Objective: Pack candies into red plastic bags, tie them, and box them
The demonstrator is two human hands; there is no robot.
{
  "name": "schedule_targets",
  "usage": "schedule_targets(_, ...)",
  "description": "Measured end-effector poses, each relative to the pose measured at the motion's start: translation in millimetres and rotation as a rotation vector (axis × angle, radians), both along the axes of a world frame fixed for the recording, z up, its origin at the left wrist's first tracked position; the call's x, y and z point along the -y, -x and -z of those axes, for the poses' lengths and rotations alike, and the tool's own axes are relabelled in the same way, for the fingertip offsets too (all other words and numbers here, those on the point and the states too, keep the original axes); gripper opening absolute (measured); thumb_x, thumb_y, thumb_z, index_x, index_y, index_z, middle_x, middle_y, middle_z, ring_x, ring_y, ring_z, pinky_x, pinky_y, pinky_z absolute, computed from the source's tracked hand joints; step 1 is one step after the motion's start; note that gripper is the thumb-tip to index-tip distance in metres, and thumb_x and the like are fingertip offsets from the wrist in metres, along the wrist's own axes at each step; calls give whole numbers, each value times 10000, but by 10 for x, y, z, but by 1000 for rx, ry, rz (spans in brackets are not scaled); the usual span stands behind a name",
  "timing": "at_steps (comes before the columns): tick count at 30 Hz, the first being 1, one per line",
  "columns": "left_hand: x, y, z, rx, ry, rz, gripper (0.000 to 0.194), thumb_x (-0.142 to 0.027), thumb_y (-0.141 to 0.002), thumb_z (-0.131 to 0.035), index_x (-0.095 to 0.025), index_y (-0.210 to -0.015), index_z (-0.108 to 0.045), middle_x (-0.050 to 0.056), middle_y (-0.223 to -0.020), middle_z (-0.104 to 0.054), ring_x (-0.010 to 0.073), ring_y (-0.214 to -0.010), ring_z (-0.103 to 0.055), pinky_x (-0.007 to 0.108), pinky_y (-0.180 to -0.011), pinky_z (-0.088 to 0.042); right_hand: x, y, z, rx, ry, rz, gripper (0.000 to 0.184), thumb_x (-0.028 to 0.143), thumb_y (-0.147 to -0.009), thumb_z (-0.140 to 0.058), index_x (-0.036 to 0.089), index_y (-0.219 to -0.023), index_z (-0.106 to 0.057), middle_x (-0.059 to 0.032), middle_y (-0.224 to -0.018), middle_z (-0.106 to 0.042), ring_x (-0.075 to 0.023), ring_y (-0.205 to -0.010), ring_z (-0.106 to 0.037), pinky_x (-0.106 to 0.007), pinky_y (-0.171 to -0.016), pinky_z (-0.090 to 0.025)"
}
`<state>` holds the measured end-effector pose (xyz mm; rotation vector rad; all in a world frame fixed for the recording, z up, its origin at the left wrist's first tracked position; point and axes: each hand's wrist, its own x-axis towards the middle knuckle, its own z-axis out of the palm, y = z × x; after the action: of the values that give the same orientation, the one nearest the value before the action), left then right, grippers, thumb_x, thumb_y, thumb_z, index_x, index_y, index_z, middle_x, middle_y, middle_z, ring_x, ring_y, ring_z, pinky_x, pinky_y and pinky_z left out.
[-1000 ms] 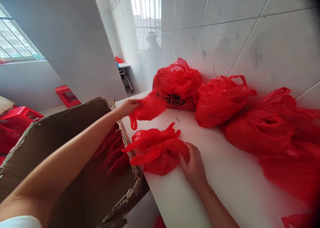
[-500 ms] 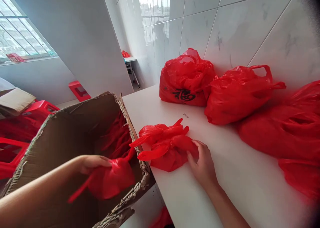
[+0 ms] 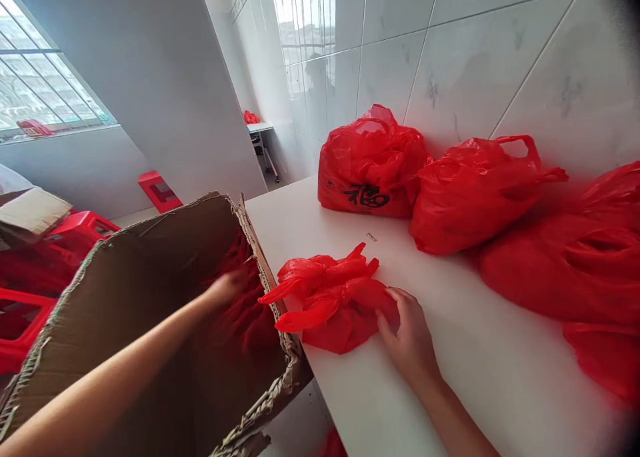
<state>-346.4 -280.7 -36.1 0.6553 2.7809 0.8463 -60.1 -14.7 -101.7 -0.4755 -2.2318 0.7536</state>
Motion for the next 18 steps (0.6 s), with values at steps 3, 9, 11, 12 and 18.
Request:
schedule_targets(3,-254,242,-613,-256,-53,-89,369,-300,-982,-318,-124,-1243,-508,112,-1175,-625,227,-1048,-599,365,-873,-492,-2,8,-6,19,22,12,357,284,-912,-490,226,-1263,-463,-122,-1231,-543,-274,-1143,-516,-482,-921,-508)
schedule_targets(9,-1240,-317,-760,-243,145,455,470,-539,-767,-603,-258,-1140,-653,63,-1162,-682,247,-1032,-627,332,-874,-484,61,-21,-116,33,-210,-60,496,278,-884,-532,290,-1370,-433,-114,-1467,-338,-316,-1320,-378,-535,-996,-437)
schedule_targets(11,-1471,-486,-596,-199,250,569,434,-507,-658,-712,-275,-1025,-716,74,-1169,-687,297,-1061,-617,376,-886,-475,105,-38,-172,64,-368,-150,525,281,-857,-569,330,-1367,-457,-85,-1547,-209,-361,-1387,-266,-586,-1035,-369)
schedule_targets(12,-1537,-508,-545,-186,293,594,358,-471,-674,-701,-267,-966,-734,84,-1147,-697,308,-1050,-623,389,-879,-474,124,-44,-192,96,-423,-186,515,281,-847,-579,337,-1350,-482,-77,-1558,-196,-378,-1399,-235,-608,-1043,-341)
schedule_targets(18,-1359,-293,-715,-211,330,532,416,-397,-918,-330,-195,-1047,-671,101,-1023,-721,256,-951,-655,356,-828,-482,134,-36,-173,199,-473,-219,333,263,-851,-559,287,-1175,-627,-90,-1449,-425,-355,-1361,-321,-613,-1050,-318)
